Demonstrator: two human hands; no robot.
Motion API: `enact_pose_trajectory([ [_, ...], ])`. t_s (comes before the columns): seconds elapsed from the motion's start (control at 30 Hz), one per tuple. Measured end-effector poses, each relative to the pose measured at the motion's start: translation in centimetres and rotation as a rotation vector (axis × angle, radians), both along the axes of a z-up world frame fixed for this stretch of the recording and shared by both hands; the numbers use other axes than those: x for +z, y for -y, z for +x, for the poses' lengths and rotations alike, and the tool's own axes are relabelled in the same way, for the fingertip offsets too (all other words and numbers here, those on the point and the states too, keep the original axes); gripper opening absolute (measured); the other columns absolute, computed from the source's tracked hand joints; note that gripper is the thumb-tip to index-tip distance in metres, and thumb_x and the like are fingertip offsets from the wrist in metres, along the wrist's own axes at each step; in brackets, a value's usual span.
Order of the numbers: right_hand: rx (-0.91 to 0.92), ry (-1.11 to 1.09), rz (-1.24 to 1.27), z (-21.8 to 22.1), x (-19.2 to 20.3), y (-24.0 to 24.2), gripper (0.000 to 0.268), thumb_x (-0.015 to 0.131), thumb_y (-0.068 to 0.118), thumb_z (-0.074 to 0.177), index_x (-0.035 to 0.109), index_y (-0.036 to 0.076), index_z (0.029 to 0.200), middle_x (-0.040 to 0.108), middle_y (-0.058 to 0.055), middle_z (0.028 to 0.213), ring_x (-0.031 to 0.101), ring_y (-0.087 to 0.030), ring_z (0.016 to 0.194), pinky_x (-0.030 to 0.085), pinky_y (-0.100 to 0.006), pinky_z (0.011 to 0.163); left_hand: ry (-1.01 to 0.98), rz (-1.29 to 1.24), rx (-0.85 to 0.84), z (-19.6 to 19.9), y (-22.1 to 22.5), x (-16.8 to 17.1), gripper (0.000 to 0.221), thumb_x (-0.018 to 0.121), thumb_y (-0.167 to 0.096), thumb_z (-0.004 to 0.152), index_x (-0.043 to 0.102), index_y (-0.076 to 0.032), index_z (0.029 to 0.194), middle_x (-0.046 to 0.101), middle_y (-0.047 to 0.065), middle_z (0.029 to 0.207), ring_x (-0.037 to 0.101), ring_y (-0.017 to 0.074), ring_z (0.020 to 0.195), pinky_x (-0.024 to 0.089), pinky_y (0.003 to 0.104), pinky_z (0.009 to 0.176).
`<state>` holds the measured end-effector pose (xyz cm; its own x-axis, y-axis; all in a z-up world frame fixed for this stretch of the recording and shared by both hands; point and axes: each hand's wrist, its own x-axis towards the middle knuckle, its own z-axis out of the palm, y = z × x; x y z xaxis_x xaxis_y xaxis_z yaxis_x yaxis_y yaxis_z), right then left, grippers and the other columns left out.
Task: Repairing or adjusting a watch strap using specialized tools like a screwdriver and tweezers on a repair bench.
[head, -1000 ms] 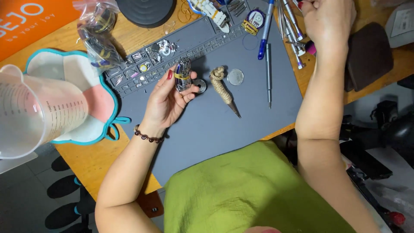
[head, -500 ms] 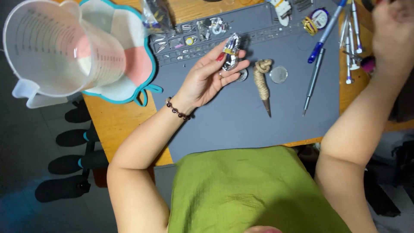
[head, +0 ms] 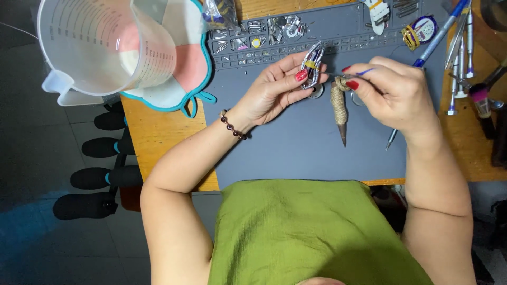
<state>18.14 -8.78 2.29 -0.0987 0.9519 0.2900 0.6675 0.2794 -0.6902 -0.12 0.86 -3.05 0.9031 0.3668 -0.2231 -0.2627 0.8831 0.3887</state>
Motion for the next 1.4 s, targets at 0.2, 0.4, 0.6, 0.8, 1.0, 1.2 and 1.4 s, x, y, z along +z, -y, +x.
enact_pose_trajectory([
  [0.2, -0.006, 0.193, 0.028, 0.3, -0.3, 0.0, 0.009, 0.055, 0.001, 0.087, 0.060, -0.004, 0.082, 0.052, -0.009, 0.071, 0.045, -0.023, 0.057, 0.037, -0.031, 0.052, 0.005, -0.020, -0.005, -0.1, 0.0, -0.3, 0.034, 0.048, -0.001, 0.082, 0.038, 0.002, 0.114, 0.046, 0.020, 0.111, 0.047, 0.0296, 0.104, 0.047, 0.025, 0.079],
  [0.4, -0.008, 0.212, 0.026, 0.3, -0.6, -0.1, 0.009, 0.055, 0.003, 0.088, 0.061, -0.002, 0.084, 0.050, -0.008, 0.069, 0.045, -0.023, 0.057, 0.037, -0.031, 0.052, 0.008, -0.023, -0.017, -0.1, 0.0, -0.1, 0.031, 0.049, -0.001, 0.082, 0.039, 0.001, 0.111, 0.047, 0.019, 0.110, 0.047, 0.0285, 0.103, 0.048, 0.025, 0.078],
  [0.6, 0.018, 0.178, 0.011, 0.3, -0.7, -0.3, 0.011, 0.051, 0.003, 0.088, 0.059, -0.004, 0.089, 0.048, -0.009, 0.066, 0.044, -0.024, 0.056, 0.036, -0.032, 0.053, 0.000, -0.012, -0.021, 0.0, 0.0, 0.0, 0.032, 0.049, -0.001, 0.081, 0.039, 0.001, 0.111, 0.047, 0.019, 0.110, 0.048, 0.0283, 0.103, 0.048, 0.025, 0.078],
  [0.8, 0.037, 0.155, 0.007, 0.2, -0.8, -0.4, 0.012, 0.049, 0.004, 0.088, 0.057, -0.005, 0.087, 0.048, -0.010, 0.066, 0.043, -0.024, 0.055, 0.036, -0.032, 0.052, -0.003, 0.026, -0.023, 0.0, -0.1, 0.1, 0.033, 0.050, -0.001, 0.081, 0.039, 0.001, 0.112, 0.049, 0.017, 0.109, 0.048, 0.0266, 0.103, 0.048, 0.025, 0.079],
  [1.0, 0.050, 0.124, 0.002, 0.2, -1.0, -0.5, 0.010, 0.049, 0.000, 0.087, 0.056, -0.006, 0.086, 0.050, -0.012, 0.068, 0.044, -0.025, 0.057, 0.037, -0.032, 0.053, -0.004, 0.039, -0.016, 0.0, 0.0, 0.1, 0.036, 0.050, -0.001, 0.081, 0.037, 0.001, 0.114, 0.048, 0.016, 0.110, 0.047, 0.0268, 0.104, 0.048, 0.025, 0.079],
  [1.2, 0.044, 0.136, 0.037, 0.2, -1.2, -0.5, 0.009, 0.050, 0.000, 0.087, 0.055, -0.007, 0.084, 0.052, -0.012, 0.071, 0.046, -0.025, 0.059, 0.038, -0.033, 0.055, -0.005, 0.035, -0.011, 0.0, 0.0, 0.1, 0.036, 0.050, -0.001, 0.081, 0.037, 0.001, 0.115, 0.048, 0.017, 0.110, 0.047, 0.0271, 0.104, 0.048, 0.026, 0.079],
  [1.4, 0.063, 0.114, 0.047, 0.3, -1.0, -0.5, 0.009, 0.051, -0.001, 0.086, 0.055, -0.008, 0.083, 0.054, -0.014, 0.073, 0.047, -0.026, 0.059, 0.039, -0.033, 0.056, -0.006, 0.056, -0.028, 0.0, 0.0, 0.1, 0.033, 0.050, -0.002, 0.081, 0.038, 0.001, 0.112, 0.049, 0.016, 0.109, 0.048, 0.0264, 0.104, 0.048, 0.025, 0.079],
])
